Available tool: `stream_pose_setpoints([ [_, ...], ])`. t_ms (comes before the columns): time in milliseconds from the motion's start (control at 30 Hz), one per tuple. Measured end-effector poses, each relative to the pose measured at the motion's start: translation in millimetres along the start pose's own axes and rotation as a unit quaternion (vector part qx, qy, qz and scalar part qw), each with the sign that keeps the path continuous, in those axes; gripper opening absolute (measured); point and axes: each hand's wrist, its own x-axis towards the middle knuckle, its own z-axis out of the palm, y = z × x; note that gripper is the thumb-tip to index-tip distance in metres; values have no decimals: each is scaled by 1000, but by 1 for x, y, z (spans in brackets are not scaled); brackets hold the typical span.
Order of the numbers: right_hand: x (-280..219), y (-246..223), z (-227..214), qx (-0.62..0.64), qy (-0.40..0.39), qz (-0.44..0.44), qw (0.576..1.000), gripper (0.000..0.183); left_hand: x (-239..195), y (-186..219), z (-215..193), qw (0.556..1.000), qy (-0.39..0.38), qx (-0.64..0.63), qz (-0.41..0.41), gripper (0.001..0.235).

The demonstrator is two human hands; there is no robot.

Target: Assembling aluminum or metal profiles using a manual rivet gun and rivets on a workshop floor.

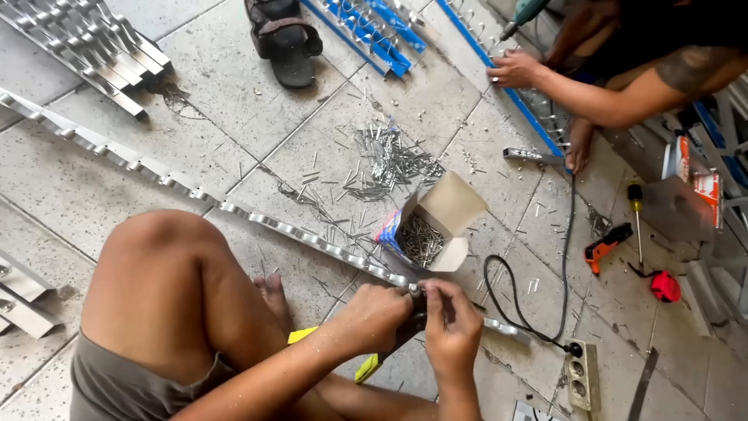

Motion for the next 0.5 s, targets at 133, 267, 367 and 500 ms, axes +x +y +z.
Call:
stream_pose_setpoints([
  [133,-27,9,-26,-57,32,8,998,9,-5,24,0,997,-59,26,30,9],
  [267,-42,-6,-45,-53,17,-66,996,7,-17,41,7,986,-120,116,14,7],
  [367,-53,-16,-56,-49,19,-110,993,5,-24,55,5,979,-133,154,14,2],
  [500,-64,-23,-63,-45,12,-151,987,6,-31,66,2,969,-168,183,-1,7],
])
